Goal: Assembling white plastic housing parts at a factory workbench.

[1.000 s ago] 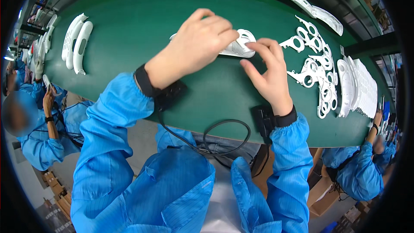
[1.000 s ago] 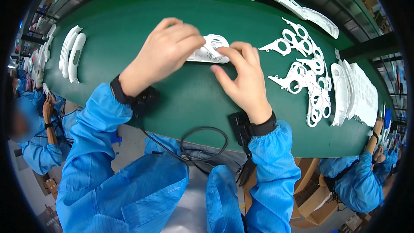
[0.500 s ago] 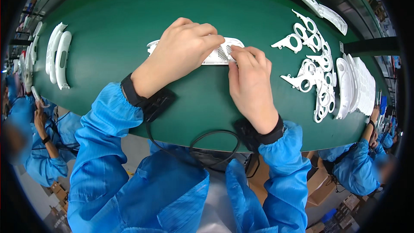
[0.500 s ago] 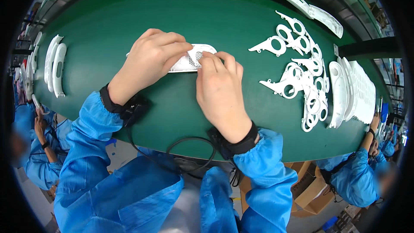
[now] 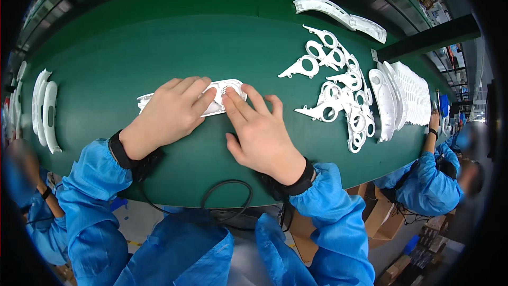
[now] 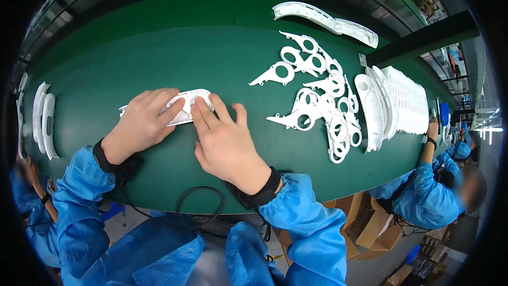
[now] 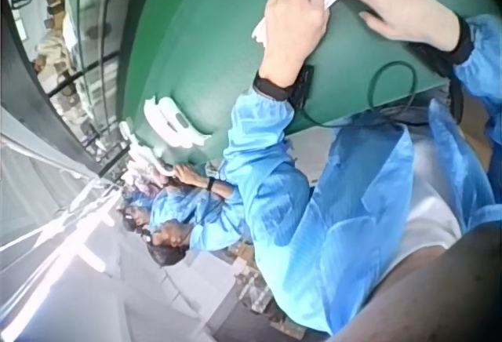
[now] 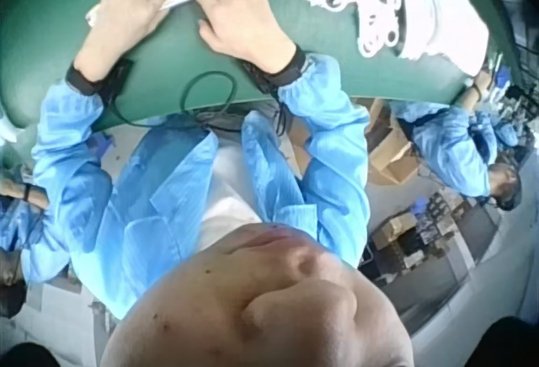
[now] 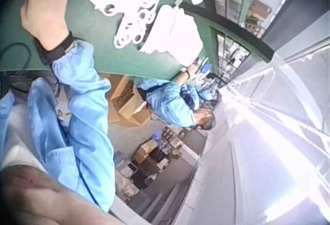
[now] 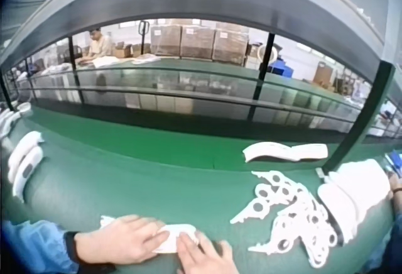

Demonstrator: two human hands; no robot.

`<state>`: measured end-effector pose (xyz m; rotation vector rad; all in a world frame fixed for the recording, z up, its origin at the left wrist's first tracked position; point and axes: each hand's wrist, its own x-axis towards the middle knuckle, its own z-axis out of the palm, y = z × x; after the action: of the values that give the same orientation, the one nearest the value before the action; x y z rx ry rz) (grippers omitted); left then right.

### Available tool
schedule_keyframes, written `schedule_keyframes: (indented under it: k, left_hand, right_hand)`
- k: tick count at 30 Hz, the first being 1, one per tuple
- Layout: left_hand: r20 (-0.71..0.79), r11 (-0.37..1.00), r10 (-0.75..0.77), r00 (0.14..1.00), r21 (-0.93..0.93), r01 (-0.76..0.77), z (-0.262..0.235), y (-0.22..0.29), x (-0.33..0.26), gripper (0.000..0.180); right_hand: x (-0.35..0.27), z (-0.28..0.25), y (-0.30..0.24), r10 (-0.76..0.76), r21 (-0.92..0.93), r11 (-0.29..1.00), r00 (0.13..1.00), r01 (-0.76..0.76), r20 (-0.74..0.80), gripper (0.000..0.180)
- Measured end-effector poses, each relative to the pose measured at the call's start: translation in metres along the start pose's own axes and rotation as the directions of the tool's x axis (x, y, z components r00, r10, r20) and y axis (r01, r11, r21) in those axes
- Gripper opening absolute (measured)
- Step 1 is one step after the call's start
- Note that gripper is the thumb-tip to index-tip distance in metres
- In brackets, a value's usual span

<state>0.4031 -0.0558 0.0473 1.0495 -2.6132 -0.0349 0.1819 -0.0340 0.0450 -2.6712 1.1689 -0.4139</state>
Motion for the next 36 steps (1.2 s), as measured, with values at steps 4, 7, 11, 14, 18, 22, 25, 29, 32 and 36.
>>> schedule_keyframes:
  k: [4, 7, 11, 14, 18, 22, 25, 29, 32, 36]
  left_hand:
    - [0.025, 0.999, 0.014, 1.000, 0.032, -0.015, -0.001, 0.001, 0.000, 0.055]
    - [0.012, 1.000, -0.014, 1.000, 0.004, 0.014, -0.001, -0.002, 0.002, 0.054]
    - [-0.056, 0.994, -0.112, 0.992, 0.011, 0.112, 0.003, -0.003, -0.007, 0.050]
    - [-0.106, 0.987, -0.154, 0.982, 0.025, 0.157, -0.001, 0.006, -0.007, 0.048]
    - [-0.188, 0.990, -0.137, 0.972, -0.032, 0.134, 0.003, 0.008, -0.006, 0.045]
    - [-0.182, 0.983, -0.166, 0.969, -0.113, 0.147, 0.006, 0.003, -0.007, 0.042]
    - [-0.188, 0.985, -0.158, 0.969, -0.102, 0.140, 0.005, 0.004, -0.008, 0.043]
    - [-0.188, 0.988, -0.149, 0.971, -0.073, 0.137, 0.003, 0.005, -0.009, 0.044]
    - [-0.186, 0.989, -0.140, 0.973, -0.068, 0.129, 0.005, 0.005, -0.010, 0.044]
    - [-0.181, 0.989, -0.143, 0.973, -0.067, 0.132, 0.004, 0.006, -0.014, 0.045]
  right_hand:
    - [0.000, 0.004, -0.006, 0.019, -0.040, 0.999, 0.999, -0.018, 0.028, 0.062]
    - [0.002, 0.003, 0.003, 0.019, 0.076, 0.997, 1.000, -0.018, -0.019, 0.057]
    - [0.026, -0.025, 0.047, 0.051, 0.335, 0.942, 0.991, -0.008, -0.120, 0.036]
    - [0.046, -0.057, 0.117, 0.397, 0.425, 0.871, 0.864, -0.248, -0.310, 0.034]
    - [0.062, -0.065, 0.238, 0.378, 0.063, 0.915, 0.796, -0.398, -0.473, 0.046]
    - [0.063, -0.048, 0.289, 0.485, -0.098, 0.832, 0.802, -0.546, -0.349, 0.045]
    - [0.067, -0.054, 0.294, 0.400, -0.140, 0.843, 0.779, -0.520, -0.483, 0.024]
    - [0.073, -0.059, 0.265, 0.357, -0.150, 0.864, 0.794, -0.481, -0.492, 0.015]
    - [0.072, -0.060, 0.242, 0.241, -0.179, 0.905, 0.811, -0.387, -0.532, 0.013]
    - [0.069, -0.059, 0.214, -0.031, -0.196, 0.977, 0.851, -0.085, -0.524, 0.012]
